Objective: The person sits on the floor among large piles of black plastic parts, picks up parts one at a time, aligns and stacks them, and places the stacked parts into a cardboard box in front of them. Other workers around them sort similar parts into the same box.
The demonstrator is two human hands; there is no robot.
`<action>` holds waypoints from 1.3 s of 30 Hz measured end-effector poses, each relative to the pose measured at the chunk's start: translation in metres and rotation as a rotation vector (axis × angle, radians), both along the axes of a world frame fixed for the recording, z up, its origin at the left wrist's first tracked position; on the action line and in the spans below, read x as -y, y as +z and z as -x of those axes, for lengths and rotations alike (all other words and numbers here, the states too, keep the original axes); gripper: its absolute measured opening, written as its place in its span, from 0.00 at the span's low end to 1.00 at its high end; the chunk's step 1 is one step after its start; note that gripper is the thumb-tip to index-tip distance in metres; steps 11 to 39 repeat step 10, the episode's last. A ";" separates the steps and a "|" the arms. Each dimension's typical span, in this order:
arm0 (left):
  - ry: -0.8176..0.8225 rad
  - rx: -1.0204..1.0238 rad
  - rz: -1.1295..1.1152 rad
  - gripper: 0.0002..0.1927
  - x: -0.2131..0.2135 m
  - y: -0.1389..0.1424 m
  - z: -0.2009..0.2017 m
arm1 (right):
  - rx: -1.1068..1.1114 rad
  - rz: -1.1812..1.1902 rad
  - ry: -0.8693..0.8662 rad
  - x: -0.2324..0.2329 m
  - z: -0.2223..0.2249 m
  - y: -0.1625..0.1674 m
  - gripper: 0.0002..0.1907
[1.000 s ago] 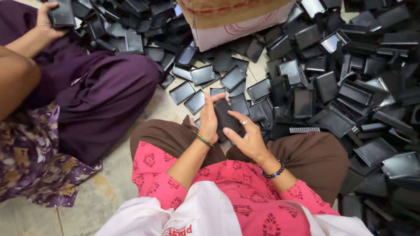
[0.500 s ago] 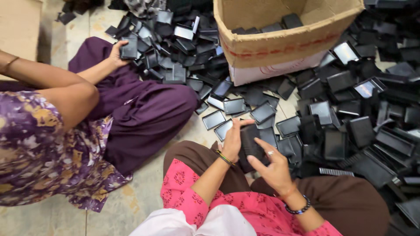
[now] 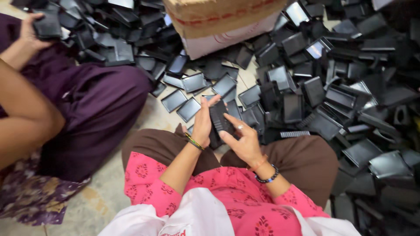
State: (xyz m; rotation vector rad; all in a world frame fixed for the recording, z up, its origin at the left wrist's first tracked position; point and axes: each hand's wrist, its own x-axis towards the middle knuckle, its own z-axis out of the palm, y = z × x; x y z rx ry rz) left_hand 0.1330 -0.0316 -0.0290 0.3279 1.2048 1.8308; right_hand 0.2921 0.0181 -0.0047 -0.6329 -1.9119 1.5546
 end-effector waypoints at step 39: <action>0.139 0.658 0.169 0.46 -0.007 -0.060 0.024 | 0.280 -0.548 0.106 0.016 -0.007 -0.013 0.44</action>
